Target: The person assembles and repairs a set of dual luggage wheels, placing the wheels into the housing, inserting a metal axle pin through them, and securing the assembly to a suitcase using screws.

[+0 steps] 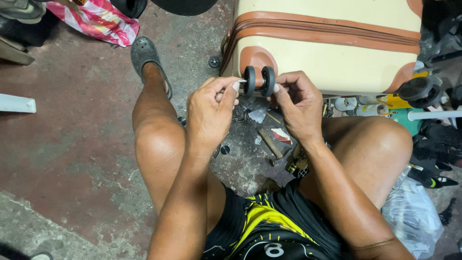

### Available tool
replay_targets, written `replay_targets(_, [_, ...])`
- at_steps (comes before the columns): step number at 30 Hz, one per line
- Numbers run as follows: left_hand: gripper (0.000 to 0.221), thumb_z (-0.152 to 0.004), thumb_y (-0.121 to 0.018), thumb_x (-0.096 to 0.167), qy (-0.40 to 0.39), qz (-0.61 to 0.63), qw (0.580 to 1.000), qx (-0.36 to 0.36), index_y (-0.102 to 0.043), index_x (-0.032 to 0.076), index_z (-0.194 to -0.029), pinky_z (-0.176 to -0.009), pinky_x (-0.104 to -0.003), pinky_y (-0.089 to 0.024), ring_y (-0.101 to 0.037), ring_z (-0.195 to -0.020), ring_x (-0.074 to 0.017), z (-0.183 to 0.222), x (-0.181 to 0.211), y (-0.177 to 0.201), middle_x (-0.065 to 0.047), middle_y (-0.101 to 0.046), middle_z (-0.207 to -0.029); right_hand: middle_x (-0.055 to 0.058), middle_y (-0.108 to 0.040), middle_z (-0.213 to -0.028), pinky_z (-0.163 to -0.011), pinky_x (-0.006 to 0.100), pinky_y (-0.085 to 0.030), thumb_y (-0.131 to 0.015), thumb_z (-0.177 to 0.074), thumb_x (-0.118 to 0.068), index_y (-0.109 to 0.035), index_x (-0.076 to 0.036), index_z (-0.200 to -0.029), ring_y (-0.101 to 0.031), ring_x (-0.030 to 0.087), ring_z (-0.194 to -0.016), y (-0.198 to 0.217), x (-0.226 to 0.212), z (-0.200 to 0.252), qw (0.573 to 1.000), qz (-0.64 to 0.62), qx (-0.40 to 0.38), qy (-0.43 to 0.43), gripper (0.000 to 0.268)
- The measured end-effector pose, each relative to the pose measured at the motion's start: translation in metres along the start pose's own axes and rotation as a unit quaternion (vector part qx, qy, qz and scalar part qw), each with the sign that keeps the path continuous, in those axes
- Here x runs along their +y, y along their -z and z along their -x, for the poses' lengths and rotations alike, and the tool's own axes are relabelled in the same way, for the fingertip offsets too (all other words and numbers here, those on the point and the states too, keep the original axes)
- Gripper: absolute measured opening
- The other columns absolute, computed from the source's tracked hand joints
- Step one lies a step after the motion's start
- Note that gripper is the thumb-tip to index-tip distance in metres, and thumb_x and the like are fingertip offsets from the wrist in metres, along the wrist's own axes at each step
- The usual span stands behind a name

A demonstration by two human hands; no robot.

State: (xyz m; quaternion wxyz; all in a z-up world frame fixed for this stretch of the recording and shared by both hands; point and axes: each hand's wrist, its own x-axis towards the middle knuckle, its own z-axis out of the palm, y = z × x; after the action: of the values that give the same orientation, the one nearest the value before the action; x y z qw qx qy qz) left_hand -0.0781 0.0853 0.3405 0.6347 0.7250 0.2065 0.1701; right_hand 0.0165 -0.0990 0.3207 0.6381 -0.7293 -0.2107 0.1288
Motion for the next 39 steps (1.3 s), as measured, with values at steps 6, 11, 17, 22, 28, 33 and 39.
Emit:
replay_targets(6, [0.019, -0.098, -0.064, 0.011, 0.039, 0.028, 0.999, 0.005, -0.076, 0.002, -0.11, -0.065, -0.021, -0.059, -0.07, -0.074, -0.0072, -0.003, 0.0, -0.005, -0.002, -0.073, -0.092, 0.002, -0.07, -0.094, -0.075, 0.021, -0.058, -0.065, -0.103, -0.003, -0.065, 0.002, -0.112, -0.067, 0.005, -0.082, -0.006, -0.001, -0.002, 0.998, -0.039, 0.012, -0.038, 0.01])
replay_targets(11, [0.018, -0.1, -0.065, 0.01, 0.038, 0.028, 0.999, -0.009, -0.075, 0.0, -0.111, -0.064, -0.02, -0.057, -0.065, -0.074, -0.0053, -0.007, -0.005, -0.001, -0.001, -0.069, -0.092, 0.0, -0.07, -0.091, -0.071, 0.016, -0.05, -0.068, -0.101, -0.004, -0.068, 0.001, -0.112, -0.062, 0.002, -0.08, -0.005, -0.001, 0.0, 1.0, -0.021, 0.003, -0.02, 0.011])
replay_targets(17, [0.02, -0.103, -0.062, 0.01, 0.041, 0.013, 0.999, -0.021, -0.074, -0.002, -0.114, -0.065, -0.018, -0.053, -0.062, -0.073, -0.0036, -0.006, -0.004, -0.001, 0.0, -0.068, -0.09, -0.002, -0.066, -0.086, -0.066, 0.018, -0.047, -0.072, -0.099, -0.006, -0.072, -0.002, -0.108, -0.052, 0.001, -0.073, -0.007, -0.006, -0.002, 0.999, 0.042, 0.017, -0.017, 0.01])
replay_targets(22, [0.019, -0.104, -0.062, 0.012, 0.063, 0.029, 0.998, -0.014, -0.073, 0.0, -0.114, -0.066, -0.018, -0.053, -0.063, -0.073, -0.0041, -0.006, -0.007, -0.003, 0.0, -0.069, -0.088, -0.001, -0.068, -0.087, -0.066, 0.02, -0.052, -0.071, -0.097, -0.008, -0.07, -0.003, -0.108, -0.058, 0.002, -0.072, -0.008, -0.012, -0.003, 0.999, 0.041, 0.027, -0.004, 0.012])
replay_targets(28, [0.019, -0.105, -0.063, 0.013, 0.045, 0.013, 0.999, -0.008, -0.073, 0.0, -0.114, -0.069, -0.019, -0.054, -0.063, -0.077, -0.0049, -0.006, -0.01, -0.003, 0.0, -0.069, -0.09, 0.006, -0.069, -0.094, -0.067, 0.027, -0.054, -0.071, -0.096, -0.005, -0.069, -0.004, -0.107, -0.067, 0.012, -0.075, -0.003, -0.02, 0.0, 0.988, 0.115, 0.035, 0.091, 0.011])
replay_targets(33, [0.02, -0.105, -0.063, 0.014, 0.039, 0.007, 0.999, -0.006, -0.074, 0.0, -0.113, -0.069, -0.02, -0.055, -0.063, -0.077, -0.0056, -0.006, -0.011, -0.003, 0.0, -0.069, -0.089, 0.008, -0.068, -0.101, -0.078, 0.035, -0.055, -0.072, -0.095, -0.006, -0.067, -0.006, -0.109, -0.069, 0.025, -0.091, 0.002, -0.025, 0.002, 0.945, 0.232, 0.067, 0.218, 0.015])
replay_targets(39, [0.02, -0.106, -0.063, 0.014, 0.03, 0.004, 0.999, -0.011, -0.074, -0.001, -0.113, -0.069, -0.02, -0.056, -0.063, -0.078, -0.0055, -0.006, -0.012, -0.003, 0.0, -0.069, -0.09, 0.006, -0.069, -0.094, -0.065, 0.027, -0.053, -0.072, -0.095, -0.006, -0.07, -0.005, -0.106, -0.067, 0.013, -0.072, 0.0, -0.023, -0.001, 0.988, 0.116, 0.04, 0.096, 0.01])
